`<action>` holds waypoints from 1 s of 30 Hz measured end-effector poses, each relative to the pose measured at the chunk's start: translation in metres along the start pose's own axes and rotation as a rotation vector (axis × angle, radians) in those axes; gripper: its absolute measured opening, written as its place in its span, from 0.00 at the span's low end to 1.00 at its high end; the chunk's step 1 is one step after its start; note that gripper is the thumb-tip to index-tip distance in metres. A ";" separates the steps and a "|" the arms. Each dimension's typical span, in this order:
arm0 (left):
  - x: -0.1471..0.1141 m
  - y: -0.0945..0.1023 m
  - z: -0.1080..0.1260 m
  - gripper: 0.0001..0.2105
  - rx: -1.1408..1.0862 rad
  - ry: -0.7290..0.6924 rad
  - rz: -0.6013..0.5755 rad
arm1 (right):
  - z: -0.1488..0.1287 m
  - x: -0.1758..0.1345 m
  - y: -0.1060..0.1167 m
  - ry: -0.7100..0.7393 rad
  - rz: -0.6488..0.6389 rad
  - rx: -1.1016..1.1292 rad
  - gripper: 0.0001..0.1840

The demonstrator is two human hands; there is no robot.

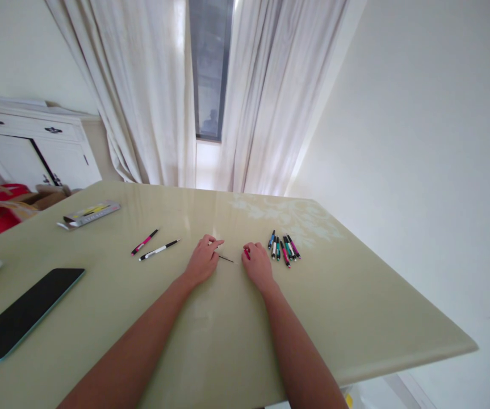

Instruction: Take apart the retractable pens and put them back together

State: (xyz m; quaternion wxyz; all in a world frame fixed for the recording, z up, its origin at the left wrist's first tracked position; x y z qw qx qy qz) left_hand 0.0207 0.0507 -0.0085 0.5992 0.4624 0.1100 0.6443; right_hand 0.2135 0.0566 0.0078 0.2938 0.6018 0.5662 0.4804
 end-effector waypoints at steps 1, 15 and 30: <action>-0.001 -0.001 0.000 0.24 0.000 -0.021 0.003 | 0.000 0.000 0.000 0.001 0.001 -0.002 0.11; 0.004 0.008 0.011 0.11 -0.002 -0.057 0.001 | -0.005 -0.001 0.001 0.040 -0.010 -0.064 0.12; 0.001 -0.004 0.001 0.25 0.052 -0.013 -0.087 | -0.001 0.001 0.002 -0.002 -0.018 -0.007 0.09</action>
Point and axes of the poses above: each hand's wrist, its own x-axis towards the middle knuckle, its own y-axis out of the back of the hand, z = x × y, the point moved 5 cm from there along x, towards the middle knuckle, and after that the axes turned 3 degrees about -x, right-handed, at the moved point
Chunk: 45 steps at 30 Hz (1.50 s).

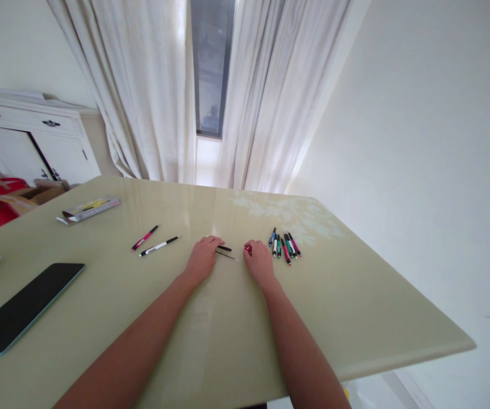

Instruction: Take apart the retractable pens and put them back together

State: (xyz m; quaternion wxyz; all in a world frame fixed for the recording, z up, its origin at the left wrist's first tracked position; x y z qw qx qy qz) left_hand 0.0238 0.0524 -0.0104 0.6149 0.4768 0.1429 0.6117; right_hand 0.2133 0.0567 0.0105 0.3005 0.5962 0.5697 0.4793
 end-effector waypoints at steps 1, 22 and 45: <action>0.000 -0.001 0.000 0.24 0.001 0.001 0.005 | -0.001 0.000 0.000 0.016 0.005 0.026 0.09; 0.000 0.006 0.002 0.14 0.006 0.033 0.083 | -0.035 -0.007 -0.003 0.252 0.023 0.126 0.09; -0.008 0.006 0.029 0.08 0.024 -0.153 -0.093 | -0.029 -0.006 -0.008 0.221 -0.058 0.075 0.03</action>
Point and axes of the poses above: each hand's wrist, its own x-axis towards the middle knuckle, its own y-axis out of the back of the hand, z = x × y, the point moved 5 cm from there along x, towards the middle knuckle, and after that the axes turned 3 degrees about -x, right-handed, at the moved point
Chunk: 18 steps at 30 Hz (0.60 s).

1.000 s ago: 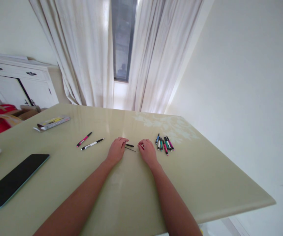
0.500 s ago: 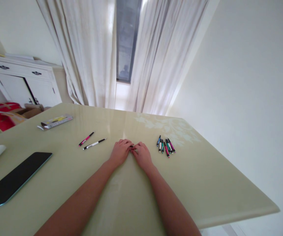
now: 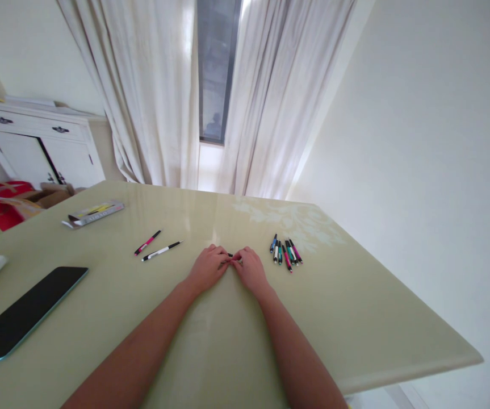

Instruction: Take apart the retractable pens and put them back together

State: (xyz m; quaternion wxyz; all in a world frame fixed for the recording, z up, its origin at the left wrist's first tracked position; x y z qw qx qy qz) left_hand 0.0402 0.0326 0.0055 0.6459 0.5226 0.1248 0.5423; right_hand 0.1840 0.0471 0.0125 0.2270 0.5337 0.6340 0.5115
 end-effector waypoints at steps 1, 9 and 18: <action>0.000 0.000 -0.001 0.08 -0.012 0.008 0.000 | 0.001 0.000 0.001 -0.005 0.003 0.000 0.03; 0.003 -0.002 0.000 0.08 -0.030 0.046 -0.020 | 0.004 0.002 0.003 0.042 -0.053 0.021 0.05; 0.002 -0.005 -0.005 0.09 -0.075 0.089 -0.045 | 0.001 -0.001 0.001 0.109 -0.084 -0.114 0.06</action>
Point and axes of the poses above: each hand's wrist, its own x-axis towards the middle knuckle, its own y-axis out of the back of the hand, z = x × y, the point moved 5 cm from there along x, towards the middle knuckle, and after that the axes turned 3 degrees about -x, right-handed, at the moved point
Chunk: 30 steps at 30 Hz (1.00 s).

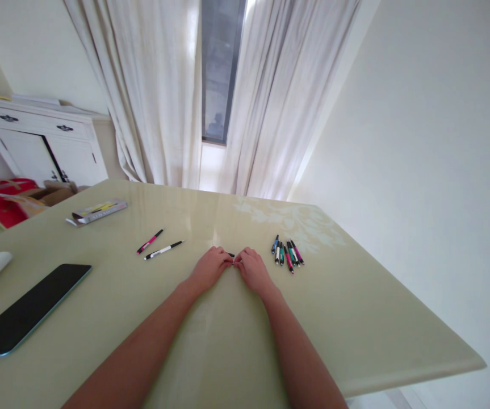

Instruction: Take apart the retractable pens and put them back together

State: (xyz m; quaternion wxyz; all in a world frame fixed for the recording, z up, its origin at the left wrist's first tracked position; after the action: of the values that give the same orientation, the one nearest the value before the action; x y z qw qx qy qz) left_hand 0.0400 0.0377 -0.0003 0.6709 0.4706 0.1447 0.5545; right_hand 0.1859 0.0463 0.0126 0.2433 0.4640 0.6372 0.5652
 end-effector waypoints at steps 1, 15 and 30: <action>0.000 0.000 -0.001 0.08 -0.009 0.011 0.007 | 0.000 0.000 -0.001 0.004 -0.002 -0.011 0.06; -0.002 0.005 -0.005 0.07 -0.004 0.070 -0.004 | 0.004 0.001 -0.005 0.004 0.019 -0.009 0.06; -0.004 0.010 -0.023 0.07 -0.154 0.172 0.127 | 0.017 0.004 -0.003 0.033 0.166 0.118 0.07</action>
State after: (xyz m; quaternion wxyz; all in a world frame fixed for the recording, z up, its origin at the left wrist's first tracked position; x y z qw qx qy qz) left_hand 0.0161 0.0443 -0.0055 0.6536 0.3768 0.1286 0.6436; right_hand 0.1973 0.0584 0.0062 0.1576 0.5193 0.6326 0.5526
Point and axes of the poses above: each hand's wrist, its own x-axis towards the middle knuckle, its own y-axis out of the back of the hand, z = x × y, the point moved 5 cm from there along x, towards the middle knuckle, and after that the axes turned 3 degrees about -x, right-handed, at the moved point
